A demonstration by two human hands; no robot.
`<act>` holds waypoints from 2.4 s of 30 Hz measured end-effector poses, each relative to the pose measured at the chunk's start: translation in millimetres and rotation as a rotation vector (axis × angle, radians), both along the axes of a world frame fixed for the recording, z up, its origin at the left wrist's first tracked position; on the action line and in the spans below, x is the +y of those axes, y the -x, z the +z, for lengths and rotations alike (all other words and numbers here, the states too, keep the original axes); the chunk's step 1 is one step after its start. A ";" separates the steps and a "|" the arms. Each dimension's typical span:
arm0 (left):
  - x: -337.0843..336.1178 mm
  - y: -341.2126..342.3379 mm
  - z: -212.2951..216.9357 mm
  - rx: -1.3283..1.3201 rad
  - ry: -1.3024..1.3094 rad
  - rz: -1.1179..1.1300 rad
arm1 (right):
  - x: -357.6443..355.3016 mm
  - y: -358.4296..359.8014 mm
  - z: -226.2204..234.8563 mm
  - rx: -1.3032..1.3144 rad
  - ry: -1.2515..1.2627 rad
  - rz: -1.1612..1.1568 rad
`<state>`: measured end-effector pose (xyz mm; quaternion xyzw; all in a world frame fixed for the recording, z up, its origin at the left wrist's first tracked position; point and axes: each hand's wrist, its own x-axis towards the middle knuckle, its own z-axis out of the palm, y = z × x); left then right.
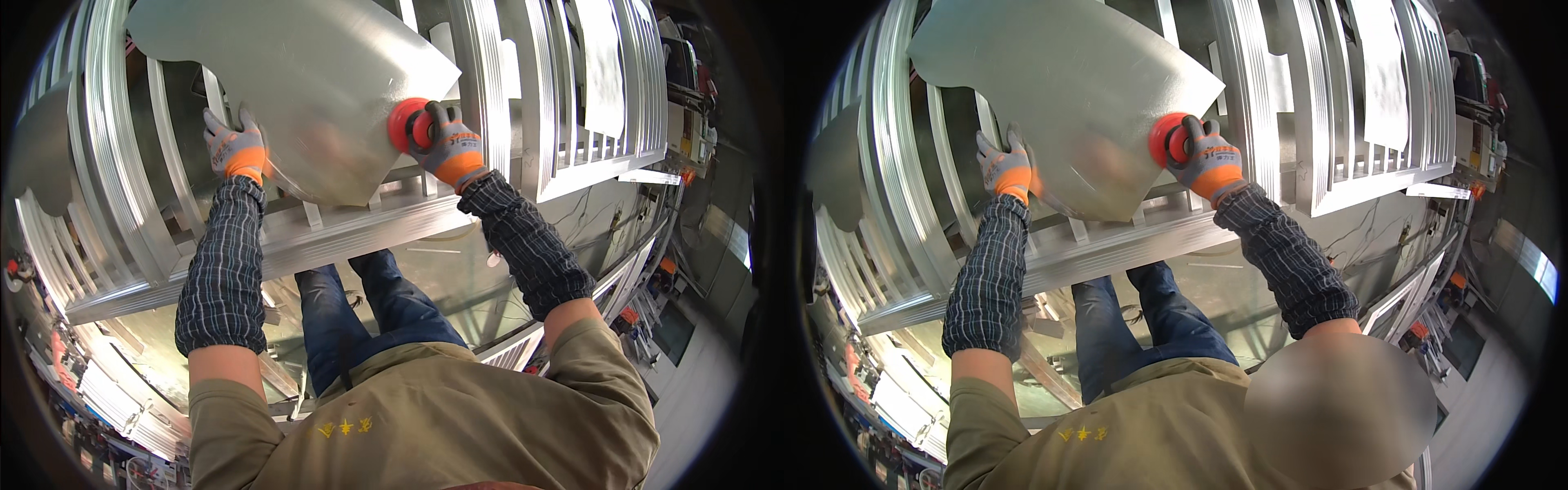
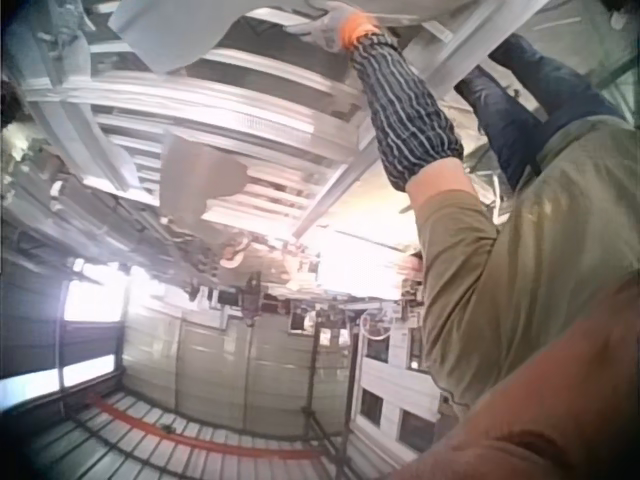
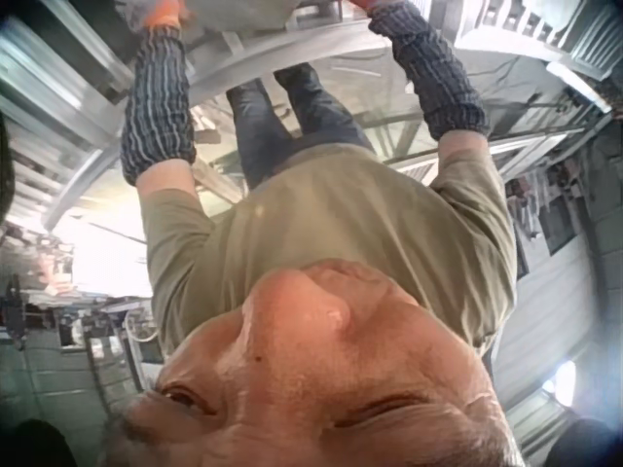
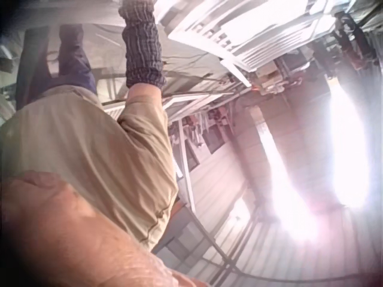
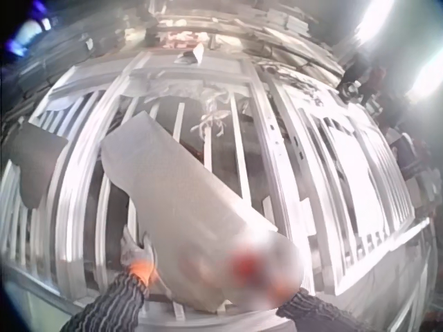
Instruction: The person uses a handheld orbital sander to smooth the surface of several large metal sheets placed on a workbench. They repeatedly flip the sheets to sand both sides, moving the tool in circular motions across the surface.
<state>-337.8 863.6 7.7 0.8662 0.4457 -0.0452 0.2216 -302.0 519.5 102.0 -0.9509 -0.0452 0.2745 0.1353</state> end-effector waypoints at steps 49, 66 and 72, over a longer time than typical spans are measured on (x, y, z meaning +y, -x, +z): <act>52.9 190.9 17.6 -0.155 0.038 -0.362 | 221.4 38.7 -0.2 -0.030 0.008 0.662; 52.4 194.9 17.9 -0.199 0.031 -0.328 | 197.2 47.7 -6.4 -0.030 0.024 0.633; 64.3 218.5 -0.4 -0.047 -0.341 -0.628 | 194.3 -52.9 -9.4 -0.095 -0.047 0.204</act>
